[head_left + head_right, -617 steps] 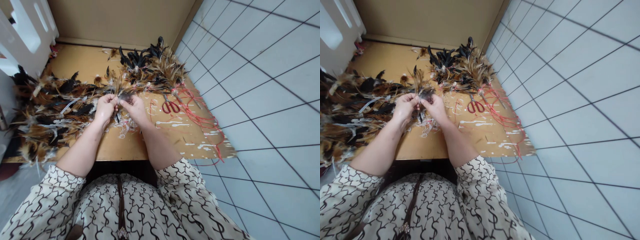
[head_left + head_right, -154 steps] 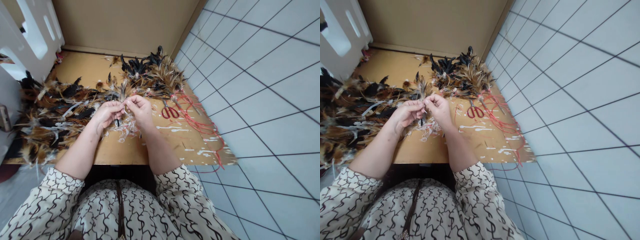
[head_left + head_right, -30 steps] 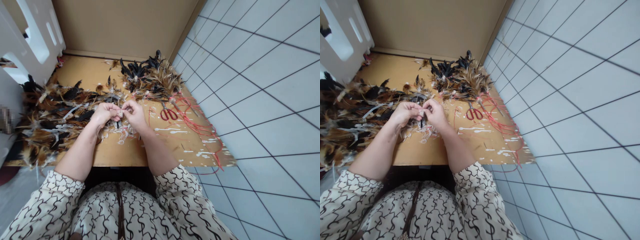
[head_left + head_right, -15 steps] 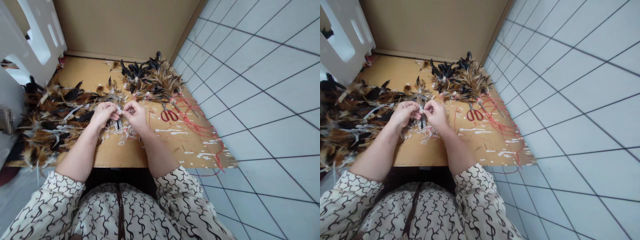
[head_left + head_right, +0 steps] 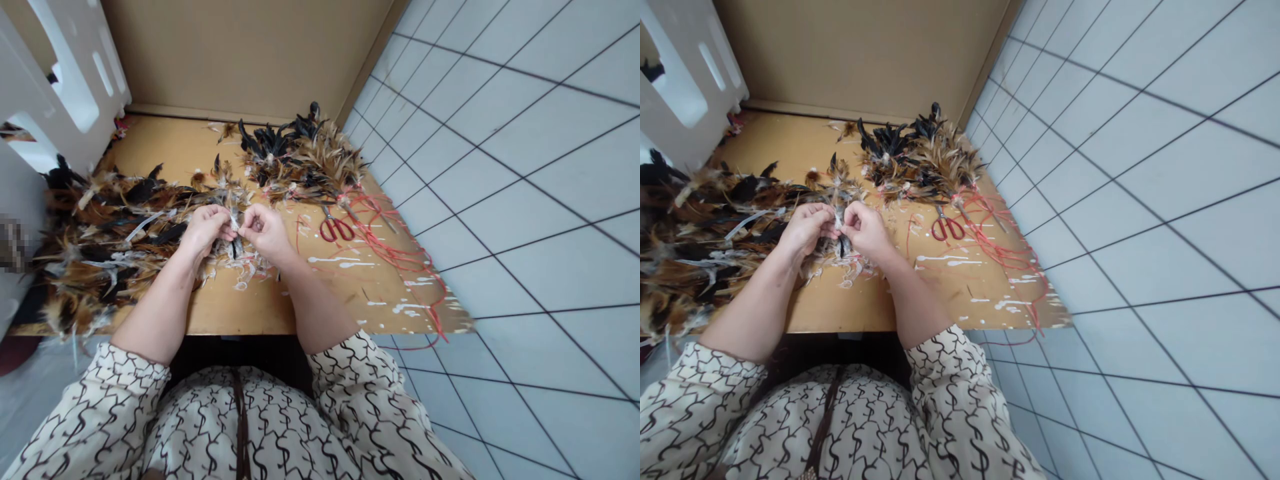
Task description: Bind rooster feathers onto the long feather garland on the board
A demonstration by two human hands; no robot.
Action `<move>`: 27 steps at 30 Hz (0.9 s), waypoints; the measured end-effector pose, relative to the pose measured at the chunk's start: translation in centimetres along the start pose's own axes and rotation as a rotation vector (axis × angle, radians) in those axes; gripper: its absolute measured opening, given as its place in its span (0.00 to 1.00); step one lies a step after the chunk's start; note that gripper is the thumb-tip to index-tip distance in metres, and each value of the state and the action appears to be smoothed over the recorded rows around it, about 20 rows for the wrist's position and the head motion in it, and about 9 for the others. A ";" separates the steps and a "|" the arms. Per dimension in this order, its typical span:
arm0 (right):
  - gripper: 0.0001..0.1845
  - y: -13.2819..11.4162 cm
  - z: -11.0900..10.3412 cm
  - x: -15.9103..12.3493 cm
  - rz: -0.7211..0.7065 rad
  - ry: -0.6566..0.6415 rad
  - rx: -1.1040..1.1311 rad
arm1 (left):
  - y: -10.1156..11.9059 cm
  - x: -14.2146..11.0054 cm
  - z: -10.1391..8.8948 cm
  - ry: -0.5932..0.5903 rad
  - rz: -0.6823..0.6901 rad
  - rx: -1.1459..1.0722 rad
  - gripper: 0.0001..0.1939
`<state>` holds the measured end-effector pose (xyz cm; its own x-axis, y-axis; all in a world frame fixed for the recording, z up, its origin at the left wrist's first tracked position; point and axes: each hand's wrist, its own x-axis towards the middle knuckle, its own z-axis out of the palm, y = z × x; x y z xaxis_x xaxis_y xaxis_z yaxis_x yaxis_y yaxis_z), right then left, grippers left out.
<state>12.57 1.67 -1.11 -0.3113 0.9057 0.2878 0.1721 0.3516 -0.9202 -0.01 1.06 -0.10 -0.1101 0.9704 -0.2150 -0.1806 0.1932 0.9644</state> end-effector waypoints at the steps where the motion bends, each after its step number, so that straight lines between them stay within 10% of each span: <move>1: 0.09 -0.1 0.0 0.0 0.003 -0.006 0.000 | 0.0 0.0 0.0 0.000 0.000 0.001 0.04; 13: 0.08 0.5 0.5 0.0 0.071 -0.011 0.068 | -0.6 0.4 0.0 -0.039 -0.054 -0.192 0.03; 27: 0.24 1.7 -0.4 0.9 0.257 0.057 0.334 | -1.6 0.7 0.1 -0.107 0.201 -0.168 0.12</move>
<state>12.98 3.22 -2.31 -0.2441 0.9688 0.0438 -0.0775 0.0255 -0.9967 0.33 1.39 -1.80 -0.0574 0.9983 0.0037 -0.3259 -0.0222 0.9451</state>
